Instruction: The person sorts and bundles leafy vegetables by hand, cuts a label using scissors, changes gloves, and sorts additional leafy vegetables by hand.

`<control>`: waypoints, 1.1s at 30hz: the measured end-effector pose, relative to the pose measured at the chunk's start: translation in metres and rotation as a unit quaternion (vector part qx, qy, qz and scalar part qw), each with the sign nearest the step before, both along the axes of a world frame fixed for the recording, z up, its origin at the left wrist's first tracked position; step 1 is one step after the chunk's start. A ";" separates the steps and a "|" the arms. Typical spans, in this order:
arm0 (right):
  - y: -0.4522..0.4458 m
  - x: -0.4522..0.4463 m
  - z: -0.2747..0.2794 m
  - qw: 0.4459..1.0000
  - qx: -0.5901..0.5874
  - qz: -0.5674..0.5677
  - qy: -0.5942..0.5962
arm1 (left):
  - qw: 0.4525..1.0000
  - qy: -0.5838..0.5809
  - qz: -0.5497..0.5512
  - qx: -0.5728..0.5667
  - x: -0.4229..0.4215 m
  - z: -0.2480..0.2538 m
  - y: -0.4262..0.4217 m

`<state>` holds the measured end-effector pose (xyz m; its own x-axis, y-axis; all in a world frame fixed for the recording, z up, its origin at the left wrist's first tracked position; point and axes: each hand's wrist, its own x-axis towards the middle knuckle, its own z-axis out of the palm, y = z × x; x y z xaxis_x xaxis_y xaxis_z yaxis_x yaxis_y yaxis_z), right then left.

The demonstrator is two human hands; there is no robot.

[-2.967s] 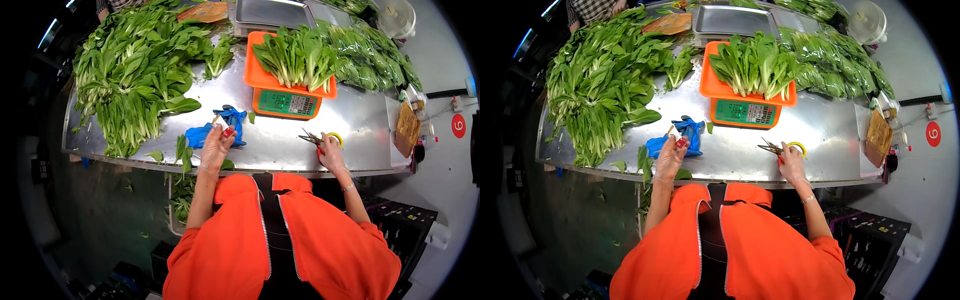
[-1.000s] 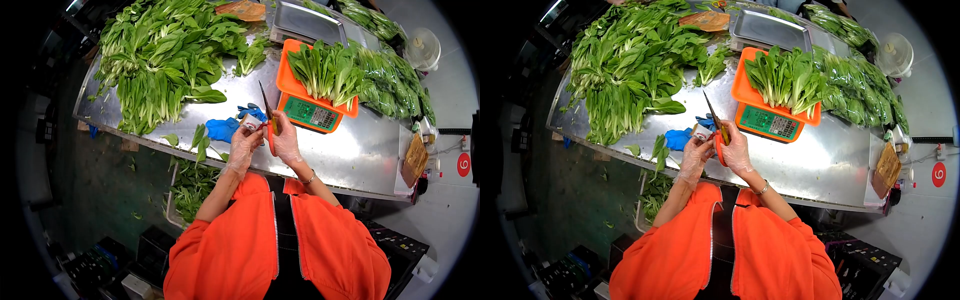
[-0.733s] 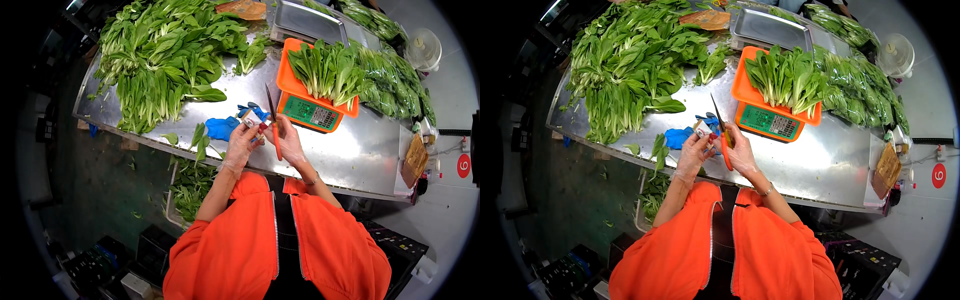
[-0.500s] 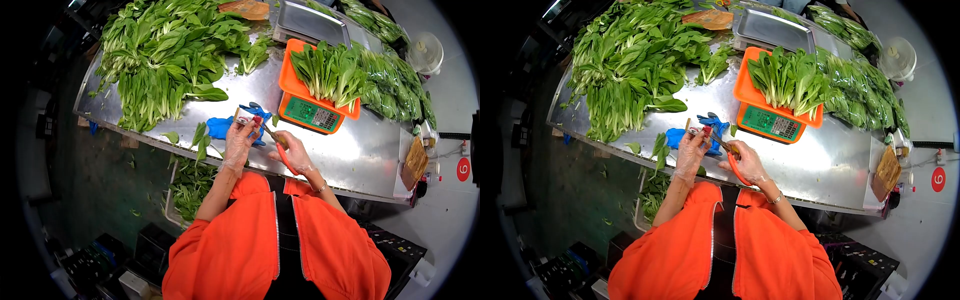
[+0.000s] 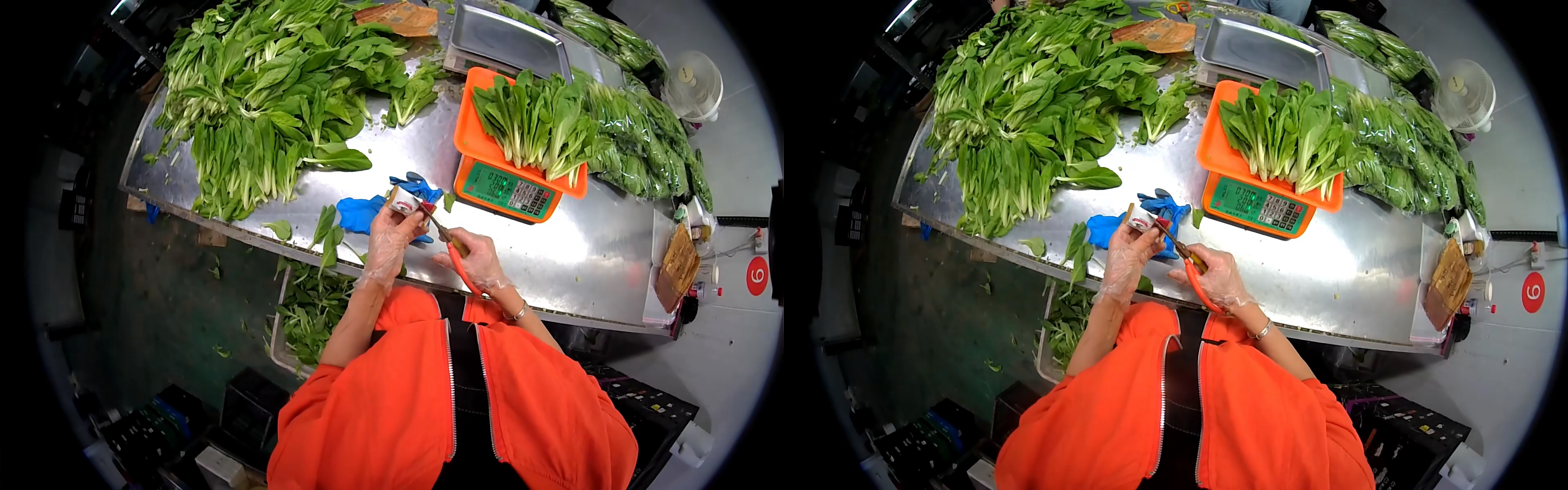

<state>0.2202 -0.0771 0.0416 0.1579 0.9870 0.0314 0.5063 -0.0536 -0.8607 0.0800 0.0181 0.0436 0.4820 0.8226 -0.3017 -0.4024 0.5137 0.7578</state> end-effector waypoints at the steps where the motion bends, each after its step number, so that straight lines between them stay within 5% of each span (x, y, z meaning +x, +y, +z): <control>1: -0.001 0.000 0.000 1.000 0.000 0.000 0.000 | 1.000 0.008 -0.004 -0.003 0.000 -0.002 0.000; 10: -0.012 0.006 -0.002 0.998 -0.025 -0.007 -0.054 | 0.997 0.048 -0.062 0.000 0.004 0.002 -0.003; 13: -0.008 0.006 0.001 0.993 0.076 -0.015 -0.089 | 0.994 0.034 -0.099 0.002 0.008 -0.001 -0.007; 25: -0.011 0.006 0.012 0.992 -0.124 0.011 -0.017 | 0.991 0.025 -0.130 0.008 0.007 0.003 -0.005; 30: -0.010 0.010 -0.004 0.996 0.031 0.027 -0.074 | 0.992 0.028 -0.117 -0.023 0.008 0.001 -0.004; 33: -0.011 0.010 0.001 0.998 -0.014 0.039 -0.046 | 0.995 0.028 -0.092 -0.027 0.007 -0.004 -0.003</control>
